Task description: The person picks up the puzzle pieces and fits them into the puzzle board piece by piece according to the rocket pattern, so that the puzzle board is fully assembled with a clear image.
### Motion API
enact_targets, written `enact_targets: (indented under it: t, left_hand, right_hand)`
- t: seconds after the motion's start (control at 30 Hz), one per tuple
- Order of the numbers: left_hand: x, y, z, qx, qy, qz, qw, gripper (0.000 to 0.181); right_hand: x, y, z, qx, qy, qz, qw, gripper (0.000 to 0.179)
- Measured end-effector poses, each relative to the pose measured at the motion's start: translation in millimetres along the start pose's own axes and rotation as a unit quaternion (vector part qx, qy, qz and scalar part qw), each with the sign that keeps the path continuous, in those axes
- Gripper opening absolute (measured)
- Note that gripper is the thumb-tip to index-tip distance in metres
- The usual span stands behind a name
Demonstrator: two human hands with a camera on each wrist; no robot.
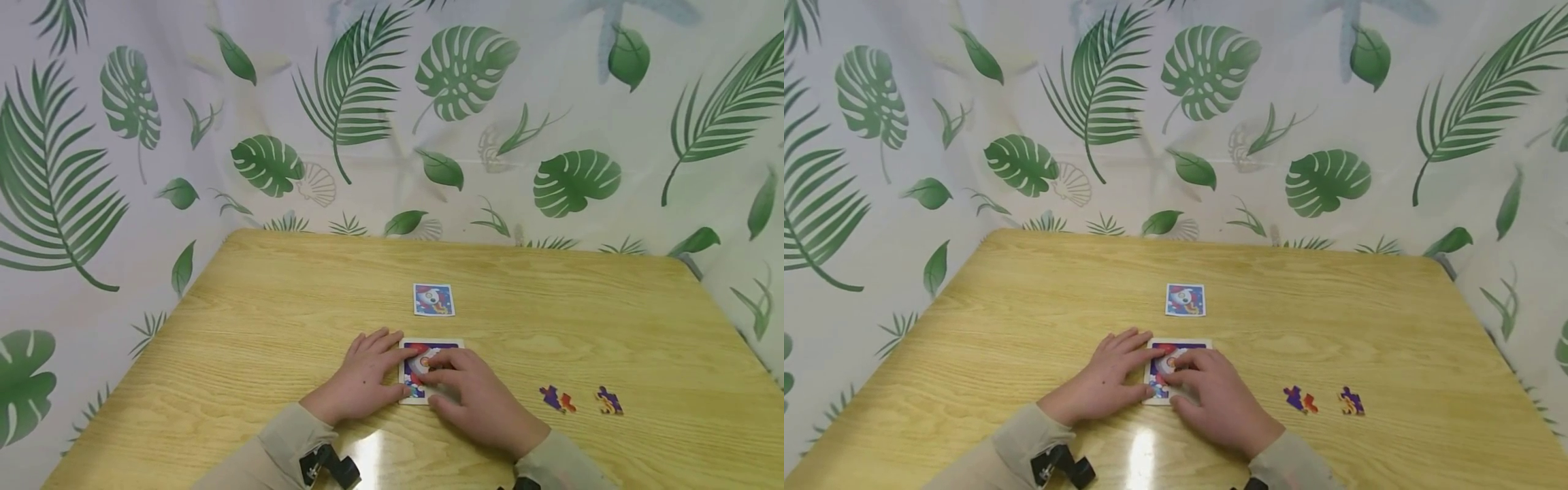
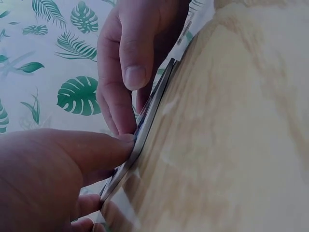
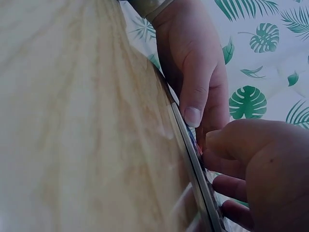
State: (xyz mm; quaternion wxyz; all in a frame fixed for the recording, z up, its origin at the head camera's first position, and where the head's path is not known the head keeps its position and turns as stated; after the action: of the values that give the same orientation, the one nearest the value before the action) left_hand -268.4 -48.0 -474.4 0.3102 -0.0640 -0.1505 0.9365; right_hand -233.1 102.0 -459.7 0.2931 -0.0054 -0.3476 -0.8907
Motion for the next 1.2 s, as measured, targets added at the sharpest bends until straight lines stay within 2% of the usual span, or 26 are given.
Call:
enact_targets:
  t: [0.17, 0.57, 0.83, 1.0, 1.2]
  left_hand:
    - [-0.8, 1.3, 1.5, -0.001, -0.001, 0.001, 1.0, 0.062]
    - [-1.5, 1.9, 4.1, 0.003, 0.004, 0.002, 1.0, 0.061]
    - [-2.3, 3.1, 3.4, 0.009, 0.006, -0.001, 0.9999, 0.062]
    - [-0.9, 1.6, 1.7, 0.008, 0.004, -0.003, 1.0, 0.066]
    - [1.0, 1.3, -0.7, 0.018, 0.005, 0.003, 0.9998, 0.067]
  right_hand:
    - [1.8, 1.2, -0.4, -0.005, 0.016, -0.001, 0.9999, 0.03]
    - [3.4, -2.0, 0.5, 0.004, 0.027, 0.011, 0.9996, 0.026]
    - [5.4, -1.5, 1.7, 0.04, 0.04, -0.014, 0.9983, 0.027]
    - [-2.1, -12.2, 15.2, 0.04, 0.034, -0.043, 0.9977, 0.023]
    - [-22.0, -33.7, 44.2, 0.027, 0.01, -0.076, 0.9967, 0.027]
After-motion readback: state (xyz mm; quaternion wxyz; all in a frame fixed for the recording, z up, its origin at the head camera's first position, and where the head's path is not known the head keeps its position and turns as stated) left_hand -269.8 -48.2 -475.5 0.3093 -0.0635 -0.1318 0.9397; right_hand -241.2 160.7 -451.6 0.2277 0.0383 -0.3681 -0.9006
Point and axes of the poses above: each hand's wrist, its own x-axis towards the middle knuckle, its own z-axis out of the back of the hand, y = z × x, the point moved 8 cm from there along x, towards the middle knuckle, and after that the axes turned 9 degrees about x, right-handed, at the moved point
